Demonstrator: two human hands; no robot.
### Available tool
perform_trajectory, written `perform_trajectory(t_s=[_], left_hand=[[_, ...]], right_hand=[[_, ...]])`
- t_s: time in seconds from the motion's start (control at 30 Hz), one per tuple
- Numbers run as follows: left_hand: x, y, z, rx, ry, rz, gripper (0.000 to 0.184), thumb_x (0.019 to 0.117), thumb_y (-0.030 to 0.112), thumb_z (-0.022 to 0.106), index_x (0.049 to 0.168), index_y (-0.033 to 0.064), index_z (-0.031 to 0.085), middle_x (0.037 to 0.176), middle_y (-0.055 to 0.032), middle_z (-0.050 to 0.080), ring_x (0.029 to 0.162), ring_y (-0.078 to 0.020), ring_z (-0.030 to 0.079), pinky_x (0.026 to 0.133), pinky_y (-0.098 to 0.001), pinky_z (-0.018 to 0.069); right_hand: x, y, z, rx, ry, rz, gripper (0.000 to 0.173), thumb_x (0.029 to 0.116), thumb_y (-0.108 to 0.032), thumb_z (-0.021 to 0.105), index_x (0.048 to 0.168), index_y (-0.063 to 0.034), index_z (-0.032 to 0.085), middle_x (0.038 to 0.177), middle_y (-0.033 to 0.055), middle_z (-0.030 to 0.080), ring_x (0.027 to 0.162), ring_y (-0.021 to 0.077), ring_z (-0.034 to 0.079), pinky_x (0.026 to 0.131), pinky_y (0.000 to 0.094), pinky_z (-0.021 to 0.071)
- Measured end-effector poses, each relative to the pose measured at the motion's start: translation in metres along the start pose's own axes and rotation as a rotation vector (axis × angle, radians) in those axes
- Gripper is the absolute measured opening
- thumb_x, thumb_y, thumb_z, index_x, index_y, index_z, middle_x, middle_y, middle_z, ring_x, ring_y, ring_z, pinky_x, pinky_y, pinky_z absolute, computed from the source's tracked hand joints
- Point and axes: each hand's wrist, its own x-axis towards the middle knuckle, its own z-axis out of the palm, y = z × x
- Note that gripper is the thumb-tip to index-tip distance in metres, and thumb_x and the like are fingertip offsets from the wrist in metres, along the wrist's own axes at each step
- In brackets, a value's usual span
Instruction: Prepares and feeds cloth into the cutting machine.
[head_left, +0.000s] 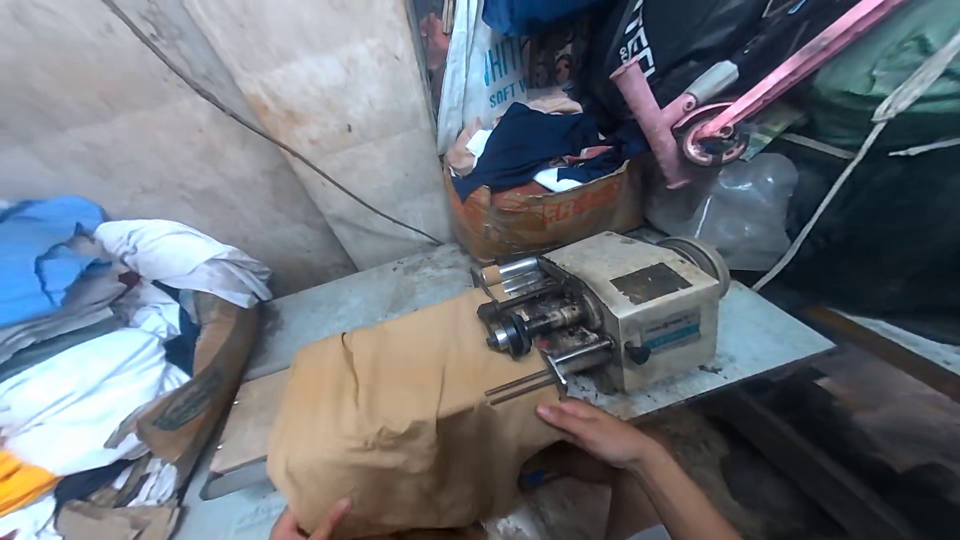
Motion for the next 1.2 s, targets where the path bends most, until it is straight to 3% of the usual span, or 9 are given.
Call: perform_trajectory(t_s=[0.13,0.27,0.4,0.53,0.7,0.8,0.97,1.1,1.2], left_hand=[[0.002,-0.005,-0.007,-0.330,0.076,0.108,0.034,0.0901,0.016,0.077,0.122,0.0181,0.066,0.106,0.0064,0.077,0.095,-0.0070,0.074,0.087,-0.0293,0.0619],[0.000,0.001,0.004,0.044,0.010,-0.019,0.048,0.0823,0.004,0.080,0.124,-0.0060,0.058,0.105,-0.0033,0.075,0.097,-0.0085,0.073,0.091,-0.0329,0.0615],[0.002,-0.004,-0.006,-0.378,0.087,0.090,0.034,0.0901,0.014,0.077,0.121,0.0170,0.064,0.105,0.0063,0.077,0.095,-0.0073,0.074,0.087,-0.0302,0.0619],[0.002,0.002,0.004,0.024,0.031,-0.022,0.054,0.0819,0.003,0.080,0.128,-0.0062,0.054,0.107,-0.0048,0.074,0.097,-0.0081,0.072,0.090,-0.0320,0.0614],[0.004,-0.010,-0.003,-0.383,0.101,0.091,0.033,0.0919,0.017,0.075,0.122,0.0193,0.062,0.106,0.0062,0.077,0.096,-0.0069,0.074,0.087,-0.0294,0.0618],[0.001,-0.008,0.010,0.008,0.069,-0.018,0.048,0.0836,0.004,0.079,0.126,-0.0060,0.057,0.105,-0.0031,0.074,0.096,-0.0072,0.072,0.090,-0.0314,0.0608],[0.000,-0.007,0.002,-0.418,0.102,0.119,0.030,0.0926,0.011,0.073,0.121,0.0183,0.065,0.107,0.0067,0.077,0.096,-0.0069,0.073,0.087,-0.0294,0.0615],[-0.002,0.001,0.011,-0.055,0.027,0.004,0.048,0.0836,0.005,0.079,0.126,-0.0030,0.056,0.105,-0.0022,0.075,0.095,-0.0078,0.073,0.088,-0.0312,0.0620],[-0.004,-0.005,0.004,-0.383,0.024,0.091,0.034,0.0896,0.015,0.077,0.121,0.0184,0.067,0.105,0.0044,0.078,0.095,-0.0080,0.074,0.087,-0.0303,0.0619]], right_hand=[[0.000,0.001,-0.003,-0.020,-0.001,-0.001,0.032,0.1090,-0.035,0.047,0.114,-0.0118,0.069,0.107,-0.0047,0.074,0.104,0.0048,0.069,0.097,0.0308,0.0564],[0.001,0.000,-0.003,-0.028,-0.017,-0.007,0.033,0.1093,-0.036,0.046,0.116,-0.0112,0.068,0.109,-0.0042,0.075,0.105,0.0053,0.069,0.098,0.0307,0.0562],[0.002,0.000,-0.004,-0.025,-0.021,-0.007,0.033,0.1091,-0.037,0.047,0.115,-0.0136,0.069,0.108,-0.0059,0.075,0.104,0.0037,0.069,0.096,0.0286,0.0562],[0.003,-0.001,-0.005,-0.032,-0.017,-0.020,0.031,0.1087,-0.036,0.047,0.112,-0.0143,0.069,0.104,-0.0063,0.075,0.100,0.0033,0.070,0.093,0.0276,0.0573],[0.003,-0.001,-0.005,-0.023,-0.020,-0.039,0.030,0.1091,-0.034,0.047,0.115,-0.0132,0.069,0.106,-0.0054,0.076,0.101,0.0045,0.070,0.095,0.0295,0.0574],[0.003,-0.004,-0.004,-0.033,-0.001,-0.026,0.030,0.1092,-0.031,0.047,0.117,-0.0115,0.068,0.106,-0.0048,0.075,0.102,0.0047,0.070,0.096,0.0295,0.0571],[0.003,-0.004,-0.004,-0.035,0.002,-0.005,0.030,0.1088,-0.034,0.048,0.117,-0.0114,0.067,0.105,-0.0043,0.075,0.100,0.0051,0.070,0.094,0.0295,0.0579],[0.003,-0.006,-0.005,-0.066,0.006,-0.030,0.028,0.1087,-0.032,0.047,0.111,-0.0139,0.069,0.099,-0.0082,0.075,0.095,0.0016,0.070,0.090,0.0264,0.0580],[0.003,-0.003,-0.010,-0.065,-0.025,-0.083,0.028,0.1091,-0.031,0.048,0.113,-0.0136,0.069,0.103,-0.0067,0.075,0.098,0.0035,0.070,0.093,0.0282,0.0578]])
